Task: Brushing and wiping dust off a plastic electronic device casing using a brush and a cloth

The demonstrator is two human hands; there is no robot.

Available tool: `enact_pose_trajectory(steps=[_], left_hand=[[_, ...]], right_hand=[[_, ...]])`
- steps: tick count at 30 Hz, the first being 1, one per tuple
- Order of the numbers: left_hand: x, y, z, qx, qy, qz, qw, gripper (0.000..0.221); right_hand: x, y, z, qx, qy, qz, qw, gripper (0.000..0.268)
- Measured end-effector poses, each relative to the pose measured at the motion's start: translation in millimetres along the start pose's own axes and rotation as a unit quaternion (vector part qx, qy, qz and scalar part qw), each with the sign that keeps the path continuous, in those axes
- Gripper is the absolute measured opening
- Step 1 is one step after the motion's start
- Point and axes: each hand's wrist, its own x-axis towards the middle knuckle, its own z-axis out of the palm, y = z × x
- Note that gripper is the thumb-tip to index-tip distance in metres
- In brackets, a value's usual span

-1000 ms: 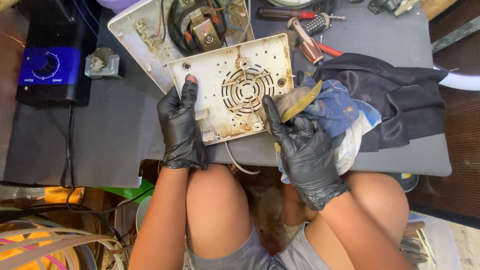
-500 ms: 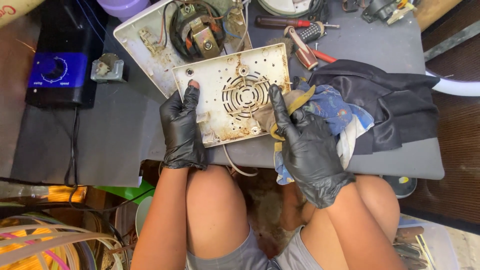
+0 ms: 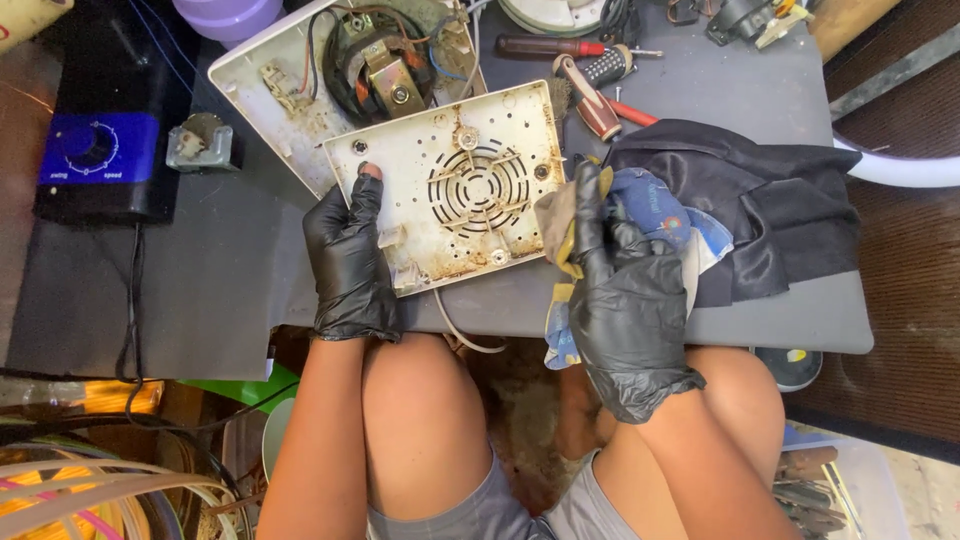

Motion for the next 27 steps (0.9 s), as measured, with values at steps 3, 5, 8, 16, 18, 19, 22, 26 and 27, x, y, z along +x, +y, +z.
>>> enact_pose_trajectory(steps=[3, 5, 8, 16, 18, 19, 22, 26, 27], left_hand=[[2, -7, -3, 0.036, -0.009, 0.028, 0.999, 0.030], [1, -5, -6, 0.021, -0.010, 0.023, 0.999, 0.029], [-4, 12, -1, 0.017, -0.011, 0.027, 0.999, 0.027], [-9, 10, -3, 0.044, -0.030, 0.041, 0.998, 0.028], [-1, -13, -12, 0.070, -0.039, 0.047, 0.996, 0.028], [-2, -12, -15, 0.066, -0.033, 0.048, 0.996, 0.027], [-3, -6, -9, 0.043, -0.026, 0.050, 0.997, 0.026], [-3, -11, -10, 0.022, -0.039, 0.042, 0.998, 0.028], [-2, -10, -9, 0.021, -0.041, 0.043, 0.998, 0.028]], right_hand=[[-1, -7, 15, 0.129, 0.008, 0.114, 0.985, 0.083], [-17, -1, 69, 0.054, -0.016, 0.059, 0.997, 0.095], [-5, -16, 33, 0.021, -0.011, 0.004, 1.000, 0.088], [-1, -21, 6, 0.003, 0.015, 0.019, 1.000, 0.077], [-4, -26, 9, 0.017, 0.011, 0.010, 1.000, 0.075], [-7, -28, 10, 0.031, 0.008, 0.005, 0.999, 0.072], [-4, -28, 11, 0.051, 0.019, -0.003, 0.999, 0.068], [-3, -16, 7, 0.070, 0.009, 0.022, 0.997, 0.080], [-4, -15, 1, 0.070, 0.010, 0.024, 0.997, 0.080]])
